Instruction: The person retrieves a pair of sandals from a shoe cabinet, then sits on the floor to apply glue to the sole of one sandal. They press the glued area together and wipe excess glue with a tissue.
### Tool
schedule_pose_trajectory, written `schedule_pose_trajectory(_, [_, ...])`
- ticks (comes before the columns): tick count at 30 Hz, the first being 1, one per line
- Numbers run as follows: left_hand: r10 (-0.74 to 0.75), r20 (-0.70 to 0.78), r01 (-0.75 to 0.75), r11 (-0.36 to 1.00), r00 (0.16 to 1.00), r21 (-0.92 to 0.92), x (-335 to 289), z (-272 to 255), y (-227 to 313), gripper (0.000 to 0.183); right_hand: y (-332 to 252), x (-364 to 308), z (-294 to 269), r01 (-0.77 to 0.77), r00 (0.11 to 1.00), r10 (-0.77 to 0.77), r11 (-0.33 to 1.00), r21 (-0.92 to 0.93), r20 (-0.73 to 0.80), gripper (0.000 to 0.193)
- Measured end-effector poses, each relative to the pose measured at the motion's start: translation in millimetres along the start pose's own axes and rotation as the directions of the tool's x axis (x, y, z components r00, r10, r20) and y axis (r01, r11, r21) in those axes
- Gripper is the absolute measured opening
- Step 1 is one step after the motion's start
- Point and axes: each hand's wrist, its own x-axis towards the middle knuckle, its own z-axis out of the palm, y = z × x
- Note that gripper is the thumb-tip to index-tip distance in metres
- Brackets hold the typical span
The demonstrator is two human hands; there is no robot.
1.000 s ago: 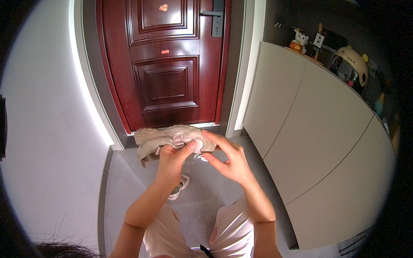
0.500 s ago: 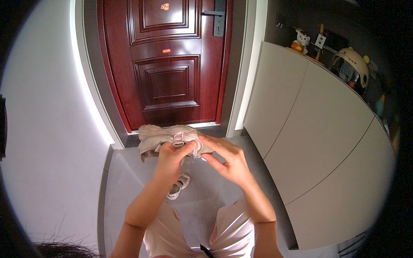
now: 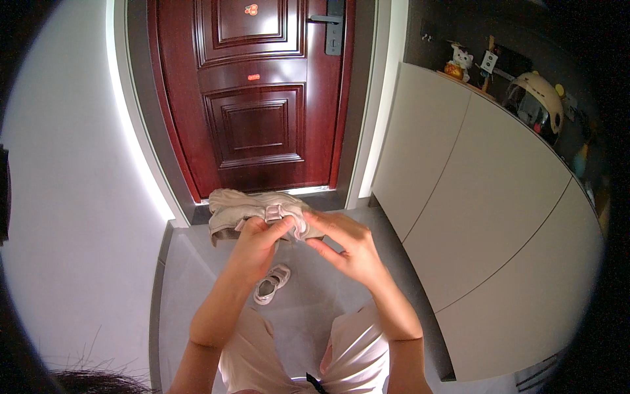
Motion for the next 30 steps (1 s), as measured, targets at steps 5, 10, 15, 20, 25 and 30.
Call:
schedule_pose_trajectory(5, [0.011,0.016,-0.011,1.000,1.000,-0.023,-2,5,4,0.022,0,-1,-1,-0.004,1.000,0.004,1.000,-0.013,0.016,0.046])
schedule_pose_trajectory(10, [-0.038,0.010,0.039,0.999,0.999,-0.028,-3,5,-1,0.021,3,2,-7,0.001,0.999,0.001,0.999,-0.037,0.033,0.046])
schedule_pose_trajectory(15, [0.024,0.012,-0.023,0.995,1.000,-0.101,-1,11,-11,0.022,0,2,-12,0.027,1.000,-0.026,0.998,-0.062,0.015,0.045])
schedule_pose_trajectory(20, [0.041,0.015,-0.038,0.987,0.999,-0.154,3,14,-23,0.022,-3,2,-18,0.041,0.999,-0.040,0.992,-0.117,0.014,0.034])
schedule_pose_trajectory(25, [0.092,0.012,-0.093,0.995,0.996,0.035,5,15,-26,0.022,6,-8,-18,0.012,1.000,-0.010,0.991,-0.133,0.014,0.020])
schedule_pose_trajectory(30, [-0.061,0.023,0.048,0.926,0.998,0.376,-1,10,-11,0.022,9,-17,-14,-0.200,0.980,0.200,0.979,-0.045,-0.016,0.019])
